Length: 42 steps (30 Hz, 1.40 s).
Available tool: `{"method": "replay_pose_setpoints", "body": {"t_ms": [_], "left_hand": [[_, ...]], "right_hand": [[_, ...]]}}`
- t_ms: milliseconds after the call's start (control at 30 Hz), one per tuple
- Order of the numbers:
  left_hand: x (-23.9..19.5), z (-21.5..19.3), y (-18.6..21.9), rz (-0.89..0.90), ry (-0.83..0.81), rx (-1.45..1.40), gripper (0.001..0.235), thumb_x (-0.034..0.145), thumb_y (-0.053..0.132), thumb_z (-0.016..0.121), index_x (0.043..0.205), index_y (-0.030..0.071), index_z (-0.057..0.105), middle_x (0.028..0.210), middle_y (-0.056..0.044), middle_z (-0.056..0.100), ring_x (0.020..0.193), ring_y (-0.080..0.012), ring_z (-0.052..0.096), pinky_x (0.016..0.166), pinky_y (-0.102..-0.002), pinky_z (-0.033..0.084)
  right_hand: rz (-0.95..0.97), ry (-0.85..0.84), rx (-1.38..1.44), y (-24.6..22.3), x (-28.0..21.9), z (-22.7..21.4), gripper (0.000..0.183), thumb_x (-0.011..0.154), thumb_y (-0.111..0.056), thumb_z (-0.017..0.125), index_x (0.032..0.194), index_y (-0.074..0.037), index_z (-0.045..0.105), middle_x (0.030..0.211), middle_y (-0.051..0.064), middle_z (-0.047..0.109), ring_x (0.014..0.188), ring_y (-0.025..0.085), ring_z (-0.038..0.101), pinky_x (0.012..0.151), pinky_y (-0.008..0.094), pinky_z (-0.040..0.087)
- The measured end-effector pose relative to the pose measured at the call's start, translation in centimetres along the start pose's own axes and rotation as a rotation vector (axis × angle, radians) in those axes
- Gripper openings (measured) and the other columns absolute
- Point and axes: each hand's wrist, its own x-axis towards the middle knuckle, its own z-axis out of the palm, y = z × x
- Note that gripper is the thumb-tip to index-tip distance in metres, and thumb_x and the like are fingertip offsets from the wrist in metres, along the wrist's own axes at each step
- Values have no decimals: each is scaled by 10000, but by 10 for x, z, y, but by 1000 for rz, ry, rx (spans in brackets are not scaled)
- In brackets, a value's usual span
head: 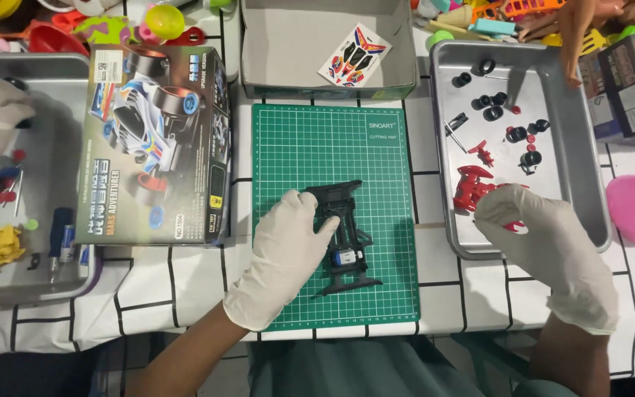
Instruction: Assembling a toy car by inserting batteries and attaching the body shell to the chassis on a cutting mat.
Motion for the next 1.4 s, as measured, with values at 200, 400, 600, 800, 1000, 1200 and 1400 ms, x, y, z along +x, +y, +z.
{"method": "replay_pose_setpoints", "body": {"t_ms": [200, 400, 600, 800, 1000, 1200, 1400], "left_hand": [[-1, -4, 2, 58, -28, -5, 235, 952, 280, 614, 955, 45, 626, 810, -55, 581, 702, -248, 735, 574, -363, 615], [-10, 8, -4, 84, 136, -62, 215, 901, 174, 577, 1079, 59, 612, 899, -92, 634, 817, -293, 722, 620, -405, 623], [-16, -51, 9, -114, -43, -690, 268, 931, 137, 637, 1189, 67, 632, 940, -198, 780, 881, -335, 780, 683, -384, 610], [-2, -45, 2, -306, -138, -1055, 340, 886, 202, 722, 1194, 60, 696, 767, -105, 783, 677, -120, 711, 573, -226, 561], [1, 2, -12, -228, -102, -1084, 253, 954, 127, 626, 1133, -21, 725, 797, -131, 777, 708, -113, 666, 638, -235, 561], [-8, -1, -8, -212, -59, -1152, 202, 941, 109, 645, 1079, -16, 725, 760, -110, 762, 687, -107, 657, 615, -232, 553], [-8, 16, -15, -153, -33, -1167, 142, 947, 92, 651, 1021, -10, 717, 736, -85, 756, 653, -73, 637, 566, -198, 525]], "right_hand": [[77, 141, 534, -71, 20, 62, 253, 763, 19, 832, 1001, -39, 770, 878, 93, 802, 806, 165, 781, 787, 291, 624], [189, 31, 813, -82, 39, 115, 165, 792, 43, 829, 914, -2, 726, 842, 121, 801, 808, 209, 804, 776, 322, 674], [217, 75, 946, -85, 46, 110, 199, 786, 49, 836, 917, 9, 692, 845, 139, 771, 821, 188, 766, 814, 337, 652], [224, 81, 975, -87, 55, 105, 210, 782, 54, 814, 946, 11, 690, 902, 155, 782, 862, 192, 769, 821, 333, 634], [36, 201, 980, -78, 47, 117, 169, 787, 46, 831, 893, -5, 710, 862, 131, 796, 797, 129, 731, 736, 288, 607], [-155, 280, 881, -79, 47, 131, 189, 760, -6, 896, 853, -33, 734, 826, 116, 807, 724, 134, 751, 680, 282, 606], [-372, 417, 746, -79, 46, 133, 164, 780, 66, 848, 843, -22, 724, 804, 107, 802, 710, 177, 781, 635, 286, 622]]}}
